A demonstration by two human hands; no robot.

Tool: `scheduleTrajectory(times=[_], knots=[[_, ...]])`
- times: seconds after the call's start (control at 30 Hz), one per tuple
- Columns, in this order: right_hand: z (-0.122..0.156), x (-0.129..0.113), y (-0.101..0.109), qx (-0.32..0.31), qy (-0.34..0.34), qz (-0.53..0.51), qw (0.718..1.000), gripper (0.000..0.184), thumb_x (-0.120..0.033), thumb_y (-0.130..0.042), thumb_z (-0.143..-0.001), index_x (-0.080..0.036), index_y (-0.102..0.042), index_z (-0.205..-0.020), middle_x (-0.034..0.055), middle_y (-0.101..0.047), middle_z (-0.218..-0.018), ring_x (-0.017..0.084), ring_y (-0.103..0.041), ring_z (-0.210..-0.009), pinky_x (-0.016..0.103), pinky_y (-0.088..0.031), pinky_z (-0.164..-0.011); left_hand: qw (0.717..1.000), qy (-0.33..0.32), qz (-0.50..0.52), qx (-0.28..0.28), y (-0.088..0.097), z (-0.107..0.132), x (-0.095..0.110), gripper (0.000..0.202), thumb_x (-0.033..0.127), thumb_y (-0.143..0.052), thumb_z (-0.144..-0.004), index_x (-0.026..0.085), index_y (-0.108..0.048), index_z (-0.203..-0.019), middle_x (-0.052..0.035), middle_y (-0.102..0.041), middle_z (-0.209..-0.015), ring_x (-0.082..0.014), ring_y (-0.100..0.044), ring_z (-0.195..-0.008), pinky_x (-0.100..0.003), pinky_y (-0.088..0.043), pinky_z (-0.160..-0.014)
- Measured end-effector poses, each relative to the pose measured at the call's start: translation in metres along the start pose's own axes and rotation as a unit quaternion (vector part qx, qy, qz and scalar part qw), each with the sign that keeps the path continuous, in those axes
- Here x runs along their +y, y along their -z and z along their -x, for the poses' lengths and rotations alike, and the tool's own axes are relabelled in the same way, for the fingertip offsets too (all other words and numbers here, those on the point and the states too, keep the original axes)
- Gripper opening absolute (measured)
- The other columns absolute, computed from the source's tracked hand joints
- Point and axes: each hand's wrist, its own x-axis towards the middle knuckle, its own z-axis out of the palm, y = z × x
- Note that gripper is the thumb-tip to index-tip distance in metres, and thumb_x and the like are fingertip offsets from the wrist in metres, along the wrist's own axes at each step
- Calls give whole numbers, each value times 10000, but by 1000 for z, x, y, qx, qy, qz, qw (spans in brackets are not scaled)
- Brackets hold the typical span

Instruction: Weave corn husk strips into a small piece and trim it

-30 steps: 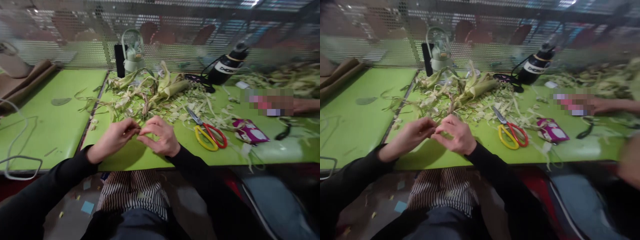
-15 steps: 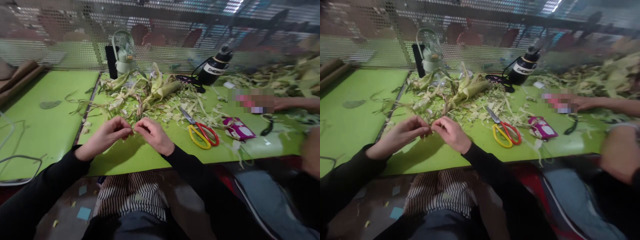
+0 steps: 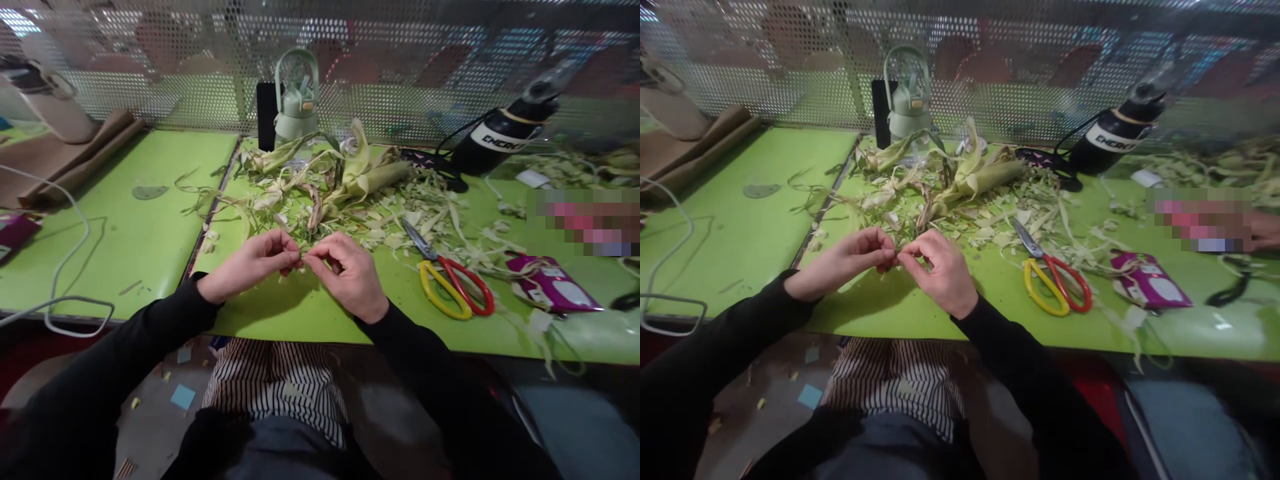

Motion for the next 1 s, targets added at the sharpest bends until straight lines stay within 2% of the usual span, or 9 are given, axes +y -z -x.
scheduleTrajectory(times=[0.1,0.17,0.27,0.4,0.53,0.67,0.77,0.9,1.0], knots=[[-1,0,0,-12,40,-1,999,97,-257,-653,-929,-214,-665,-843,31,-648,-871,156,-595,-762,318,-515,-668,999,-8,-41,15,-1,1,3,120,259,-642,-875,155,-583,-891,11,-609,-774,-84,-553,-671,-237,-476,-646],[-1,0,0,-18,41,-29,999,47,-261,-644,-936,-223,-665,-918,44,-675,-978,173,-627,-867,341,-545,-740,994,-49,-97,17,-1,4,7,90,234,-630,-874,160,-589,-904,-4,-637,-829,-98,-587,-745,-252,-502,-718],[0,-1,-1,-37,-19,-104,994,174,-253,-558,-985,-237,-617,-1149,65,-691,-1148,179,-654,-991,379,-562,-860,964,-131,-229,18,-3,7,13,48,165,-599,-874,172,-582,-919,-21,-677,-937,-117,-628,-877,-271,-508,-836],[0,5,-4,-65,-142,-183,971,217,-331,-533,-1002,-215,-616,-1166,63,-736,-1045,177,-701,-925,363,-579,-814,914,-152,-368,69,-9,6,4,123,87,-564,-862,173,-552,-948,-1,-686,-866,-102,-633,-742,-221,-481,-679],[-1,11,-6,-89,-191,-178,961,171,-327,-635,-924,-207,-726,-1003,30,-738,-887,152,-663,-782,316,-542,-711,813,-199,-535,113,-17,7,-17,144,87,-510,-919,175,-600,-991,-11,-706,-849,-103,-631,-689,-197,-433,-579],[-1,13,-7,-131,-244,-262,925,231,-393,-697,-860,-196,-755,-966,-38,-613,-655,97,-513,-562,260,-448,-552,695,-293,-647,109,-17,15,-23,197,139,-440,-1006,189,-609,-1093,-42,-736,-1014,-112,-664,-817,-184,-491,-641],[-2,14,-8,-123,-271,-290,910,286,-461,-726,-823,-189,-753,-911,-46,-579,-654,78,-451,-531,251,-392,-527,642,-350,-675,99,-13,21,-17,222,150,-410,-1023,196,-593,-1140,-54,-740,-1128,-129,-678,-875,-197,-527,-663],[-4,15,-9,-78,-219,-263,937,313,-504,-778,-776,-195,-729,-781,1,-632,-804,110,-538,-687,261,-426,-616,636,-376,-665,111,-14,23,-11,272,124,-365,-1029,187,-574,-1191,-56,-746,-1113,-130,-695,-888,-199,-541,-649],[-6,14,-8,-64,-178,-228,955,314,-498,-780,-790,-199,-694,-746,1,-605,-835,99,-487,-661,246,-406,-583,650,-362,-656,126,-17,23,-12,277,115,-382,-1024,185,-561,-1224,-47,-748,-1063,-110,-703,-868,-179,-545,-670]])
